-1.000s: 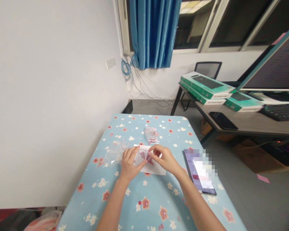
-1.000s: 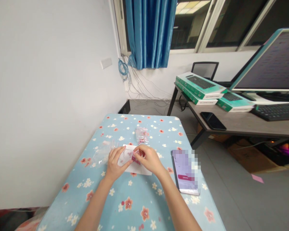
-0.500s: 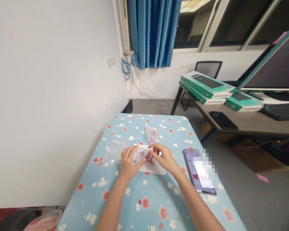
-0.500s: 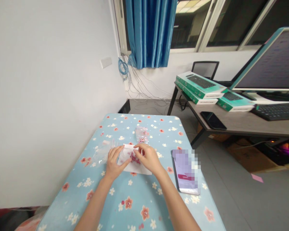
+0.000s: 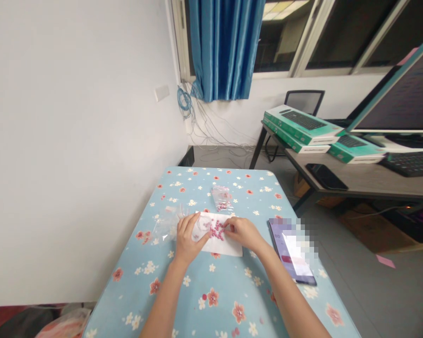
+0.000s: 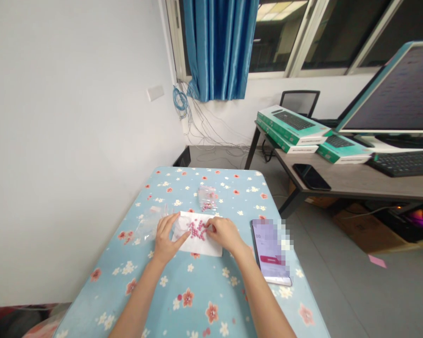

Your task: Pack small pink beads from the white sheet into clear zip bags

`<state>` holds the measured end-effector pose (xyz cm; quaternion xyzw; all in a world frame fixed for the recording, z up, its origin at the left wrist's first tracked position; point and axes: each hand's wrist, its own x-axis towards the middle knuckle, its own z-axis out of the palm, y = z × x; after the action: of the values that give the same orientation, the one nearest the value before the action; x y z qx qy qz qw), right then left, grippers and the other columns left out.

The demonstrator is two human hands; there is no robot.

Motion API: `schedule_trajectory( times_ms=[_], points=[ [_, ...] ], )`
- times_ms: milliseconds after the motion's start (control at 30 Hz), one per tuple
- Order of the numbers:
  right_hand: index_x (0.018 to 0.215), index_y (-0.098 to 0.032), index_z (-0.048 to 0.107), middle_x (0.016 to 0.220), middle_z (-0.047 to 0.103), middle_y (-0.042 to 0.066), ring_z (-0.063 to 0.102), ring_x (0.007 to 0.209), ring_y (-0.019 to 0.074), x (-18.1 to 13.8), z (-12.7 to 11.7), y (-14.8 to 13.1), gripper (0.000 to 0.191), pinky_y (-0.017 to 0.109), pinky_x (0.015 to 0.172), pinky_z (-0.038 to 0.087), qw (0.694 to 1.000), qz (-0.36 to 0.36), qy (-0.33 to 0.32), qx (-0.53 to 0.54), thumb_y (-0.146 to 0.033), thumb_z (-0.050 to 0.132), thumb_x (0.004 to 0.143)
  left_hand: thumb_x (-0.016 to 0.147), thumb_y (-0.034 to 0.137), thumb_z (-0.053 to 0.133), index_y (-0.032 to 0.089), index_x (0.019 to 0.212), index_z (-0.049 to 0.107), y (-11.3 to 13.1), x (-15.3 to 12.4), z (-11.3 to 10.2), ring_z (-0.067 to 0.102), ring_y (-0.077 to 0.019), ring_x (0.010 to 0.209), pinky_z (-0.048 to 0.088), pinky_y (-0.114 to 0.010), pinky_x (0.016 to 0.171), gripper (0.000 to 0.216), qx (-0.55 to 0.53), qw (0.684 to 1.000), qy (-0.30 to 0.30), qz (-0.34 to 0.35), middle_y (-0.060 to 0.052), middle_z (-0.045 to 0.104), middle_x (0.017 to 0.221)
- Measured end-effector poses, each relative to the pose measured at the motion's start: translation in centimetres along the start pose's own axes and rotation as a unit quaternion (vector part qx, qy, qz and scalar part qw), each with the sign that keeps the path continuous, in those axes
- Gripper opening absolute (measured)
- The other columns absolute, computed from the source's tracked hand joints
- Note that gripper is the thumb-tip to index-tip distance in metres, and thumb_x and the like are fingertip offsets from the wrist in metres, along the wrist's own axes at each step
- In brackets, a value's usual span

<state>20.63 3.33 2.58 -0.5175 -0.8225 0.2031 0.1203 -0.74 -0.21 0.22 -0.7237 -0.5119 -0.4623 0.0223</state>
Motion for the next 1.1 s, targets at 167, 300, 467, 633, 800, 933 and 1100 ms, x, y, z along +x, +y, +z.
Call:
schedule_trajectory(
  times_ms=[167, 300, 467, 633, 800, 933, 1100],
  points=[
    [0.085, -0.021, 0.068, 0.074, 0.065, 0.002, 0.056, 0.067, 0.0144, 0.2, 0.4, -0.2, 0.013, 0.023, 0.061, 0.032, 1.000, -0.003, 0.008, -0.006, -0.023, 0.056, 0.080, 0.078, 0.036, 0.066, 0.019, 0.123, 0.050, 0.1, 0.0, -0.1, 0.057, -0.0234, 0.102, 0.046, -0.040, 0.090, 0.051, 0.001, 1.000, -0.005, 0.001, -0.010, 0.062, 0.109],
    [0.082, -0.019, 0.068, 0.074, 0.065, 0.002, 0.055, 0.067, 0.0139, 0.2, 0.1, -0.5, 0.012, 0.023, 0.061, 0.032, 1.000, -0.001, 0.018, 0.011, -0.025, 0.057, 0.081, 0.078, 0.036, 0.066, 0.019, 0.123, 0.050, 0.1, 0.1, -0.1, 0.057, -0.0232, 0.102, 0.046, -0.040, 0.091, 0.051, 0.000, 1.000, -0.010, 0.004, -0.010, 0.062, 0.110],
    [0.084, -0.019, 0.065, 0.073, 0.062, 0.001, 0.053, 0.063, 0.0132, 0.1, -1.0, -1.3, 0.016, 0.024, 0.062, 0.036, 0.993, -0.022, 0.081, 0.087, -0.030, 0.053, 0.086, 0.078, 0.037, 0.066, 0.020, 0.124, 0.049, 0.3, 0.1, -0.1, 0.056, -0.0240, 0.103, 0.046, -0.042, 0.091, 0.052, -0.003, 1.000, -0.020, 0.003, -0.010, 0.061, 0.110],
    [0.090, -0.019, 0.063, 0.070, 0.060, 0.000, 0.052, 0.062, 0.0132, -0.1, -1.7, -3.0, 0.017, 0.026, 0.064, 0.040, 0.976, -0.056, 0.135, 0.162, -0.033, 0.053, 0.088, 0.078, 0.038, 0.065, 0.020, 0.125, 0.048, 0.6, 0.1, -0.2, 0.056, -0.0244, 0.103, 0.045, -0.042, 0.091, 0.053, -0.005, 1.000, -0.028, 0.007, -0.011, 0.061, 0.112],
    [0.090, -0.020, 0.063, 0.069, 0.057, -0.001, 0.051, 0.062, 0.0128, -0.2, -1.6, -4.8, 0.017, 0.026, 0.065, 0.040, 0.970, -0.088, 0.136, 0.180, -0.033, 0.052, 0.089, 0.078, 0.037, 0.065, 0.020, 0.124, 0.048, 0.8, 0.2, -0.3, 0.057, -0.0243, 0.101, 0.046, -0.041, 0.089, 0.052, -0.005, 0.999, -0.026, 0.020, -0.011, 0.061, 0.110],
    [0.090, -0.020, 0.063, 0.069, 0.058, -0.001, 0.052, 0.063, 0.0127, -0.1, -1.3, -5.3, 0.016, 0.026, 0.066, 0.039, 0.973, -0.092, 0.126, 0.171, -0.032, 0.053, 0.089, 0.078, 0.035, 0.064, 0.020, 0.125, 0.048, 0.8, 0.2, -0.3, 0.056, -0.0241, 0.101, 0.046, -0.041, 0.089, 0.052, -0.002, 0.999, -0.024, 0.027, -0.011, 0.061, 0.110],
    [0.090, -0.020, 0.064, 0.069, 0.058, -0.001, 0.052, 0.063, 0.0127, 0.1, -1.0, -5.3, 0.015, 0.025, 0.066, 0.038, 0.974, -0.094, 0.123, 0.167, -0.030, 0.053, 0.089, 0.077, 0.035, 0.065, 0.019, 0.125, 0.048, 0.7, 0.1, -0.3, 0.056, -0.0241, 0.101, 0.045, -0.041, 0.089, 0.053, -0.001, 0.999, -0.029, 0.024, -0.011, 0.061, 0.111]
  ],
)
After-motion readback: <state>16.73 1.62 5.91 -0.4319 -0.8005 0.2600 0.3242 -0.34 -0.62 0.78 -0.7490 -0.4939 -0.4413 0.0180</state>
